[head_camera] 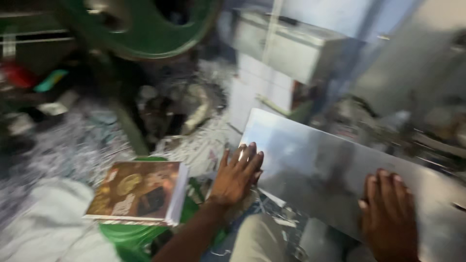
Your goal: The person repeatedly picks up booklets, places them into a binding machine, and removes them after processing. The person handles two different booklet designs and stacks the finished items on a nearby surface.
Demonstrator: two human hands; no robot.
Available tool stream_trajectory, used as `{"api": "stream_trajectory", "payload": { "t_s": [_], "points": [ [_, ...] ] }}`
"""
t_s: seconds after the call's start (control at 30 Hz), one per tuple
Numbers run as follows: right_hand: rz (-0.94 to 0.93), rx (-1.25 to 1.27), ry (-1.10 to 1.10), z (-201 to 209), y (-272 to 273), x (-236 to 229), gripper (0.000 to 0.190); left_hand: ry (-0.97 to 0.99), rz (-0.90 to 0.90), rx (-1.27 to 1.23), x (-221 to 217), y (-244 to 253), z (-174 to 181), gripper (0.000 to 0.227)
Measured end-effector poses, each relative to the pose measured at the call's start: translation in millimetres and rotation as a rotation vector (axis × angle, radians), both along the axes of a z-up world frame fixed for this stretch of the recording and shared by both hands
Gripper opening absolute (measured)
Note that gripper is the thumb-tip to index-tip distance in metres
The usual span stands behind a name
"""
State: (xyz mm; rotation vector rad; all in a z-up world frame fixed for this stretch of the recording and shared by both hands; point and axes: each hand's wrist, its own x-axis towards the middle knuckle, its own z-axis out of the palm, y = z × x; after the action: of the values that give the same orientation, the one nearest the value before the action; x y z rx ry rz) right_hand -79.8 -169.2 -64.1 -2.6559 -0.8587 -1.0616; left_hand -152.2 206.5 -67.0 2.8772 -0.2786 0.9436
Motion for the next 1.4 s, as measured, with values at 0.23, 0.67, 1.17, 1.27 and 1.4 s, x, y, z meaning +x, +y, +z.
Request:
{"api": "stream_trajectory", "payload": {
  "t_s": [0.23,0.67,1.17,1.27,1.4],
  "points": [
    [0.012,-0.192,-0.091,-32.2,41.6,39.6,0.061,-0.068,0.971,-0.345,-74.6,155.3,-82.4,0.044],
    [-0.289,-0.418,-0.094,-43.1,52.2,50.2,0.053,-0.211,1.582,-1.346,-183.1,287.6,-225.1,0.068],
    [-0.071,-0.174,-0.058,-30.8,44.1,43.1,0.053,-0.401,1.379,-1.094,-193.8,299.2,-141.3,0.053],
    [0.095,-0.084,-0.064,-16.8,45.4,42.8,0.054,-0.574,1.099,-0.946,-182.8,296.8,-96.0,0.041],
    [0.224,0.111,0.059,2.2,45.4,30.2,0.051,-0.474,0.806,-0.936,-165.0,258.0,-15.5,0.03]
  ]
}}
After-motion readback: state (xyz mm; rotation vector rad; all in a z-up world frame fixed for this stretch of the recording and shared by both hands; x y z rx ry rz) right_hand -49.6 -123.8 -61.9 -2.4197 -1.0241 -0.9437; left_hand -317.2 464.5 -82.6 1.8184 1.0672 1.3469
